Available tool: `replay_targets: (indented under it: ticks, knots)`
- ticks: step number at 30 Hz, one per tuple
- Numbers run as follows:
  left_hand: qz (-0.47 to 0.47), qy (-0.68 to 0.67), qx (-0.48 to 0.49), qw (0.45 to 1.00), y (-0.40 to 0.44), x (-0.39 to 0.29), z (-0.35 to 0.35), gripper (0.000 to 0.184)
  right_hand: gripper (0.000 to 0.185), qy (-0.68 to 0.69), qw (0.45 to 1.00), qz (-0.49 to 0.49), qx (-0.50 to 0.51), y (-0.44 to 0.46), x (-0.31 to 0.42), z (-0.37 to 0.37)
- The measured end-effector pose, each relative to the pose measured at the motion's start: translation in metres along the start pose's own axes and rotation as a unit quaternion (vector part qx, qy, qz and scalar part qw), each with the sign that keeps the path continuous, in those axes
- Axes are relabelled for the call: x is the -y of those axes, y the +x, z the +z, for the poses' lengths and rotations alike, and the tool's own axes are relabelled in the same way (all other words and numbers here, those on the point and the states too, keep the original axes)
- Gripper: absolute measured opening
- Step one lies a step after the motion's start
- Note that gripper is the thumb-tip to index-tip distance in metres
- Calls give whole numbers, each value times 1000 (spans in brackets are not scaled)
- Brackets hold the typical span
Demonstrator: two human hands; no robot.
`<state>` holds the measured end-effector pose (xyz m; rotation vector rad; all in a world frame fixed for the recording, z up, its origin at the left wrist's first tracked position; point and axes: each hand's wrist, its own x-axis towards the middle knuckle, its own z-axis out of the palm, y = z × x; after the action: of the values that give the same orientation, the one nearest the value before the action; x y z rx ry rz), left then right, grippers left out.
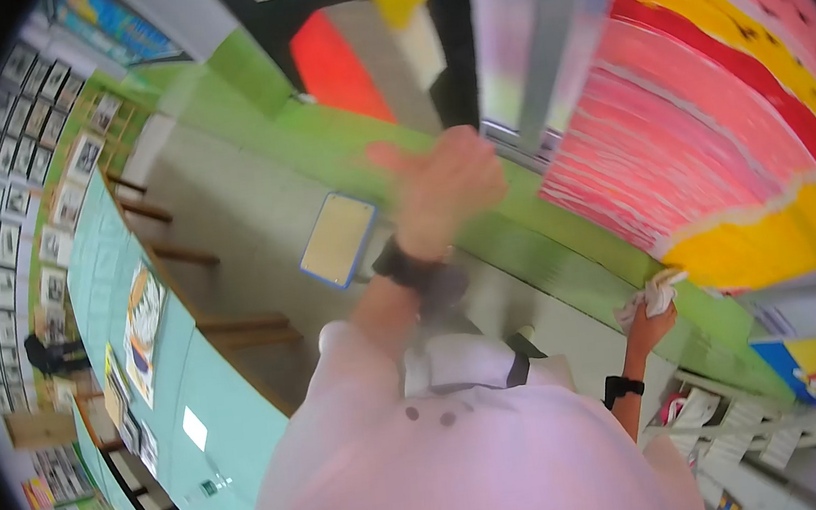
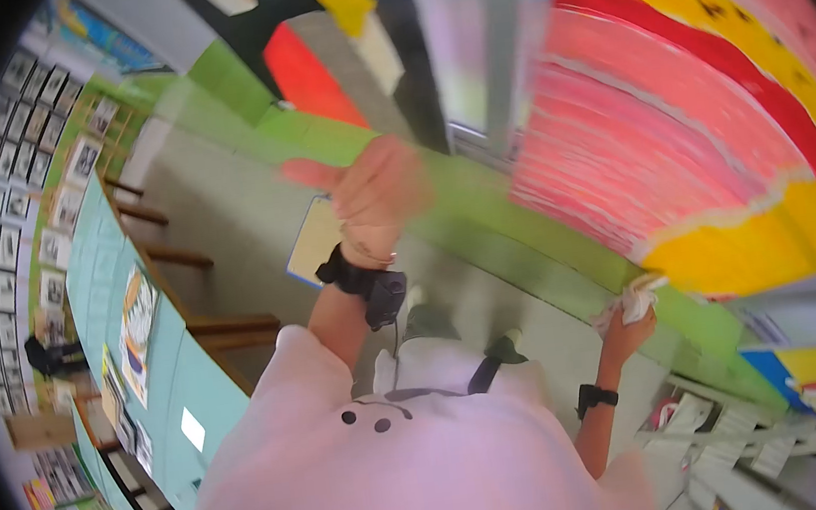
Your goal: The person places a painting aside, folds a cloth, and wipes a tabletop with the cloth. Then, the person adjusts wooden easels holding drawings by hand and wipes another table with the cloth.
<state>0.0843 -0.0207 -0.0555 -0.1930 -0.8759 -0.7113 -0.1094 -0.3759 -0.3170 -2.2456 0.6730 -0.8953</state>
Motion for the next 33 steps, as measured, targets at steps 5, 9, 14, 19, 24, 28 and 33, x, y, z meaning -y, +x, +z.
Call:
replay_targets:
  ticks: [5, 9, 14, 19, 24, 28, 33]
  knots:
    - [-118, 1, 152, 981, 4, -72, -10, 58, 55, -128, 992, 0, -8, -24, 9, 40]
    - [-136, -16, 210, 968, -18, -132, -28, 51, 51, -28, 997, 73, 26, -50, 66, 88]
    - [-56, 260, -220, 939, -114, -186, -26, 48, 54, -79, 996, 13, 32, -68, 188, 157]
    - [-128, 371, -479, 785, -208, -215, 8, 38, 55, -34, 991, -31, 128, -84, 275, 209]
    - [-430, 378, -377, 728, -232, -230, 7, 23, 46, -1, 914, -84, 397, -106, 292, 296]
    - [-526, 455, -261, 669, -248, -194, -26, 31, 50, 101, 911, -70, 394, -112, 315, 320]
    - [-437, 599, -172, 648, -247, -150, -76, 35, 51, 130, 915, -59, 377, -109, 291, 293]
